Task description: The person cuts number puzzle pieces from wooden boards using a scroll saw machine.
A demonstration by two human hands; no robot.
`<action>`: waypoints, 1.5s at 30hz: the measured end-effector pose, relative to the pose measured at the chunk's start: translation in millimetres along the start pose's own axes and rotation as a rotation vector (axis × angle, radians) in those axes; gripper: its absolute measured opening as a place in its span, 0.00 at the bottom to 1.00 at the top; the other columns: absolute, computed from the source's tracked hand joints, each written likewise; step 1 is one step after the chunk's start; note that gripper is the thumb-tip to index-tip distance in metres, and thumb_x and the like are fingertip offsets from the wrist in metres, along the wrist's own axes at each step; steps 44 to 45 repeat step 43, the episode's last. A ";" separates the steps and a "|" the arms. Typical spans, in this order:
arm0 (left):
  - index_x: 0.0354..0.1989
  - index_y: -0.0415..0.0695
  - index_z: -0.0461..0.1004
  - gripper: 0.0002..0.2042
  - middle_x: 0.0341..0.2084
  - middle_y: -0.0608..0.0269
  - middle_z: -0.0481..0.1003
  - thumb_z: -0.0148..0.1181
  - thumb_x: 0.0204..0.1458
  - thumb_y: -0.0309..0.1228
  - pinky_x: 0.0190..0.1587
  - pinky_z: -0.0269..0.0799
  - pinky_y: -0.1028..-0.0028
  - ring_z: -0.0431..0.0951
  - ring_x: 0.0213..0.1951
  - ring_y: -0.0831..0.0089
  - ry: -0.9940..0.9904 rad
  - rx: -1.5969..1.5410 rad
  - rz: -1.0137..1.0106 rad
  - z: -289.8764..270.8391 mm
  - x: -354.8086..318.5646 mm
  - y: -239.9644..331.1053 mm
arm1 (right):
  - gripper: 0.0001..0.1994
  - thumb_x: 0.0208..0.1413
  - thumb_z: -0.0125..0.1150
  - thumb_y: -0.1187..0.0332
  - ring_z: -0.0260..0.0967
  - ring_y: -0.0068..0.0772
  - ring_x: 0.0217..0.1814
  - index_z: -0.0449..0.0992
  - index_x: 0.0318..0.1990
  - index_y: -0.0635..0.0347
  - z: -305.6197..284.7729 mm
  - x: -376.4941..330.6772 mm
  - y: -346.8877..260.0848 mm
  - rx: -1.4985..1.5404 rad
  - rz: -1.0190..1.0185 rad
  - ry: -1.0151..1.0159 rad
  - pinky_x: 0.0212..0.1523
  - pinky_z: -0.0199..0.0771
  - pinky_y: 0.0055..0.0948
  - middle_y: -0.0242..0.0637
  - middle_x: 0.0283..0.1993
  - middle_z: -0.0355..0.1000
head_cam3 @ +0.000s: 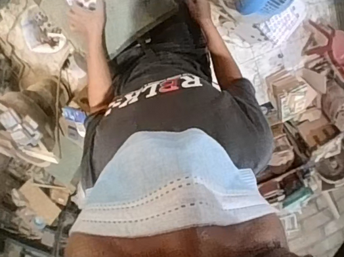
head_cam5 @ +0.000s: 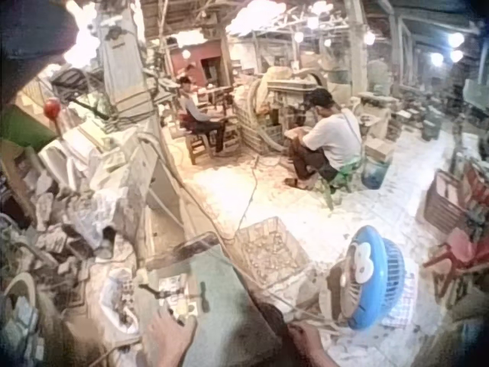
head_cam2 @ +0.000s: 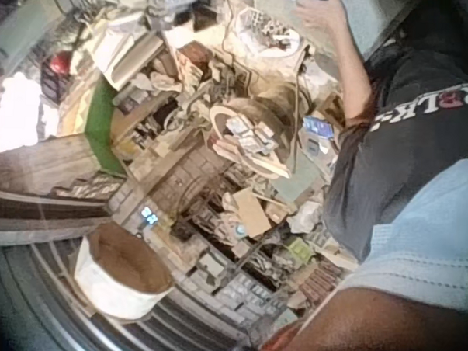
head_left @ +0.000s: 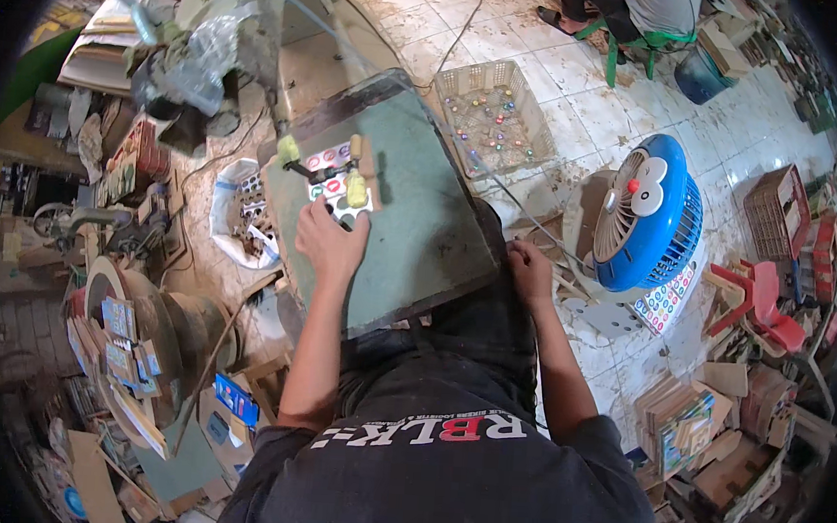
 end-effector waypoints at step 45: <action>0.74 0.58 0.69 0.34 0.82 0.52 0.50 0.72 0.57 0.42 0.81 0.44 0.43 0.53 0.81 0.55 -0.433 -0.073 0.765 -12.7 62.1 -27.3 | 0.30 0.63 0.68 0.47 0.52 0.69 0.82 0.76 0.71 0.42 102.0 96.3 -218.7 -0.629 -0.810 -0.341 0.81 0.50 0.62 0.52 0.82 0.56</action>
Point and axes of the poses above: each hand's wrist, its own x-axis towards the middle knuckle, its own z-axis out of the palm, y = z × x, the point moved 3 cm from there along x, towards the middle knuckle
